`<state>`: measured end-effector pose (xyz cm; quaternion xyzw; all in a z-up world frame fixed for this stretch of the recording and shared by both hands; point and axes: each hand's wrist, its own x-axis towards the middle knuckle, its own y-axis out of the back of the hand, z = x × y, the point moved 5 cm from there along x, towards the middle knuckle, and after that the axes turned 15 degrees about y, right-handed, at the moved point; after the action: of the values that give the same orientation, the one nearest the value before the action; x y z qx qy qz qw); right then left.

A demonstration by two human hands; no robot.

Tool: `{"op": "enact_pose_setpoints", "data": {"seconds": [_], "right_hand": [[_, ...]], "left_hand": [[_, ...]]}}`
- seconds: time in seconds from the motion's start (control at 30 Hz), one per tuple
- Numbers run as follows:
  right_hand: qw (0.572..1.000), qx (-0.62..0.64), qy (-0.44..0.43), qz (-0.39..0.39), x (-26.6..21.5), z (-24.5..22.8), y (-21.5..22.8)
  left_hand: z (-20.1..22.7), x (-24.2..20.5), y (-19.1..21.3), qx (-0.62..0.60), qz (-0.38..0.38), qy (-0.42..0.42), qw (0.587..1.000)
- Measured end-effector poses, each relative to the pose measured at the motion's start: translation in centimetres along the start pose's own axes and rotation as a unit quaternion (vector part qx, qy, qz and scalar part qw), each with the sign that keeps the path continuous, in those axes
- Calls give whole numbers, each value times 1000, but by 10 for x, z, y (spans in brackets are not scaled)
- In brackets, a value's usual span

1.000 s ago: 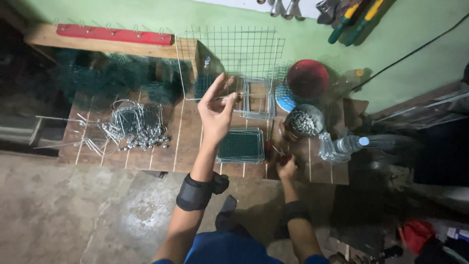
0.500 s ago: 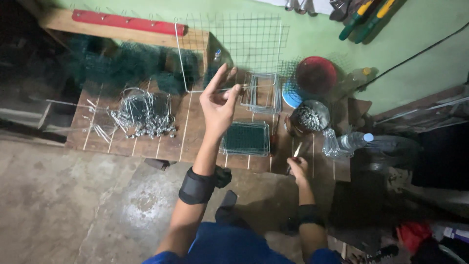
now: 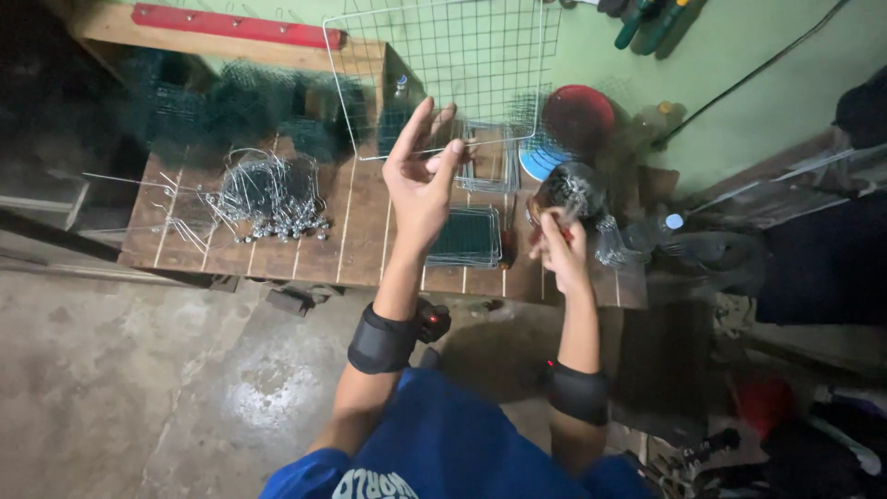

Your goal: The person assembles a rectangular wire mesh frame by inserting metal fasteners into the frame's corners and twisting them with pliers. After completing one frame, they place it on a stack and begin working on another frame using the same method.

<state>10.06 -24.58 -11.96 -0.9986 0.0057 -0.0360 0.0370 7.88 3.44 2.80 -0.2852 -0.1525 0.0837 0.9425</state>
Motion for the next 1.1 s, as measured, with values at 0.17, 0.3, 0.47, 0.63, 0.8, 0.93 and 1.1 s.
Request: {"op": "enact_pose_setpoints", "data": {"seconds": [0.17,0.3,0.47,0.63,0.8,0.93,1.1], "right_hand": [[990,43,100,-84,-20,-75,-85],[982,55,129,-123,-23,-93,-132],[986,6,139,-89,-38,-106,-173],[987,-70,143,-10,-50,-114,-197],[982,-70,176,4,-56,-120,-212],[983,-79,165,14,-60,-110,-221],[981,-11,194,-9,-62,-92,-221]], "left_hand": [[22,-11,-12,-5,-15,-10,1000],[35,-11,-10,-22,-24,-17,999],[50,-13,5,11,-12,-14,1000],[54,-9,19,10,-22,-10,1000],[49,-9,34,-22,-41,25,999],[44,-9,45,-23,-42,34,998],[48,-12,51,-14,-44,10,999]]}}
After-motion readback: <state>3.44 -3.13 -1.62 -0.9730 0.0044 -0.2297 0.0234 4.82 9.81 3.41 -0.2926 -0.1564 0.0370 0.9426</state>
